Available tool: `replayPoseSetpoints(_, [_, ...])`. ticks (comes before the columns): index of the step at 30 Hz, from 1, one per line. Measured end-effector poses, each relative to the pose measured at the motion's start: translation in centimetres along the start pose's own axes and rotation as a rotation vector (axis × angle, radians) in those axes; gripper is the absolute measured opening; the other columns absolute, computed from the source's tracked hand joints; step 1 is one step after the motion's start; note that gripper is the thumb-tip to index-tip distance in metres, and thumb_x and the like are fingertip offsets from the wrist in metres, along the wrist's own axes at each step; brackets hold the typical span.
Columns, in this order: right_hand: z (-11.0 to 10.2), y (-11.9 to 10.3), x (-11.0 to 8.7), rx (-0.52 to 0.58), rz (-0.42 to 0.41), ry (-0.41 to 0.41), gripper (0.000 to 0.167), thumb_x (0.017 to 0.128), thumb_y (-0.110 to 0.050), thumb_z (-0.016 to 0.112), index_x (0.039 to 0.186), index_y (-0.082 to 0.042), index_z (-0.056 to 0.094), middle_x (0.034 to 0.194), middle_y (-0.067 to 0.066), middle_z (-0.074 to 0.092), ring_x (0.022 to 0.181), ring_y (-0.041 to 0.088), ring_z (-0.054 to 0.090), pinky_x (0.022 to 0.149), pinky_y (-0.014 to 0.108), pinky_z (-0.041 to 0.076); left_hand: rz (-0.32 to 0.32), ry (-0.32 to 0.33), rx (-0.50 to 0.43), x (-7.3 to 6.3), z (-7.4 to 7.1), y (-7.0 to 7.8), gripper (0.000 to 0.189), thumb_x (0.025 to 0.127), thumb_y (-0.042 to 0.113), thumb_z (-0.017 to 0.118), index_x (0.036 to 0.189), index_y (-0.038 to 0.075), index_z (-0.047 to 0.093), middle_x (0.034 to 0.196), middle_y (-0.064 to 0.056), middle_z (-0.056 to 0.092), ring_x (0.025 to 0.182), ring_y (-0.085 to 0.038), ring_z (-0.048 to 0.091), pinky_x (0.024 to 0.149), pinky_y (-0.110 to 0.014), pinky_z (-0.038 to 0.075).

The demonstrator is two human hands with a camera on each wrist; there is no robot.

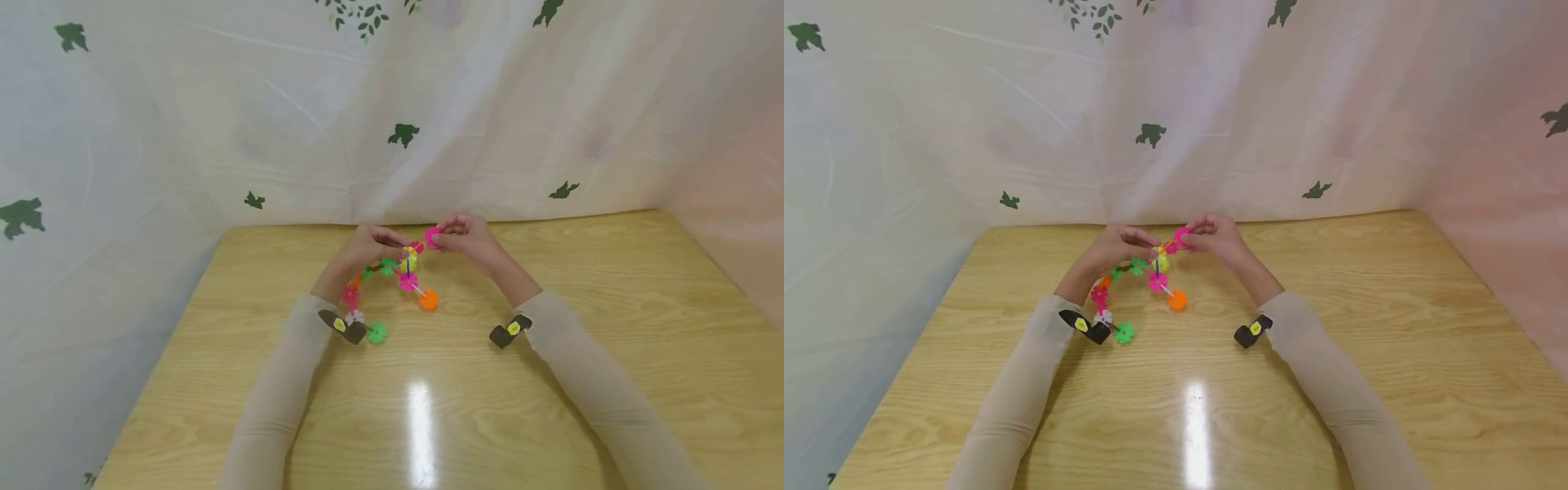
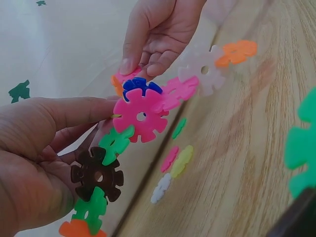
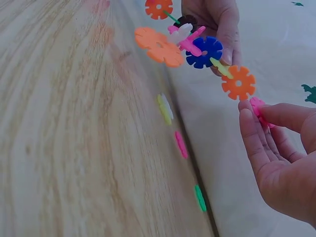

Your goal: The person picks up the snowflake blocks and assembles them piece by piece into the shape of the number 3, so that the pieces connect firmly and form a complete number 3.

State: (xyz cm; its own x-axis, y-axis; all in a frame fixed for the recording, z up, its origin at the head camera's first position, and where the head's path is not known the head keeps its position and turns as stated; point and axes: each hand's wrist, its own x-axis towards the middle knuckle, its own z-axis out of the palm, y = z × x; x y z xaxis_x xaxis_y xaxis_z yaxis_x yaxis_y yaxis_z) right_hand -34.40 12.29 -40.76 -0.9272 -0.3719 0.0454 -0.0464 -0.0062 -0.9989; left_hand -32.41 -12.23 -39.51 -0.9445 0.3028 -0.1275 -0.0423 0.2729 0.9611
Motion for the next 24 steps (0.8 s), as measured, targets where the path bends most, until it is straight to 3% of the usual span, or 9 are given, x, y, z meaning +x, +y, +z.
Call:
replayPoseSetpoints(8, [0.11, 0.26, -0.05, 0.029, -0.012, -0.012, 0.013, 0.095, 0.003, 0.067, 0.105, 0.003, 0.059, 0.088, 0.001, 0.071, 0.079, 0.013, 0.073, 0.089, 0.045, 0.061, 0.01, -0.009, -0.005, 0.14, 0.14, -0.14, 0.02, 0.087, 0.006, 0.079, 0.107, 0.003, 0.078, 0.116, -0.027, 0.071, 0.082, -0.017, 0.071, 0.072, -0.024, 0.06])
replayPoseSetpoints(15, [0.36, 0.04, -0.14, 0.044, -0.004, -0.031, 0.01, 0.094, 0.003, 0.067, 0.101, -0.001, 0.062, 0.09, 0.004, 0.071, 0.079, 0.015, 0.074, 0.096, 0.057, 0.054, 0.021, 0.013, -0.001, 0.31, 0.31, -0.08, 0.021, 0.083, 0.007, 0.083, 0.104, 0.003, 0.079, 0.094, -0.007, 0.077, 0.08, -0.014, 0.071, 0.071, -0.023, 0.059])
replayPoseSetpoints(24, [0.08, 0.0, -0.19, 0.037, -0.008, -0.053, 0.007, 0.096, 0.001, 0.066, 0.102, -0.001, 0.063, 0.091, 0.004, 0.071, 0.081, 0.016, 0.074, 0.097, 0.058, 0.054, 0.009, 0.021, 0.008, 0.18, 0.58, 0.17, 0.022, 0.084, 0.007, 0.083, 0.105, 0.002, 0.078, 0.089, -0.002, 0.076, 0.079, -0.014, 0.07, 0.07, -0.022, 0.058])
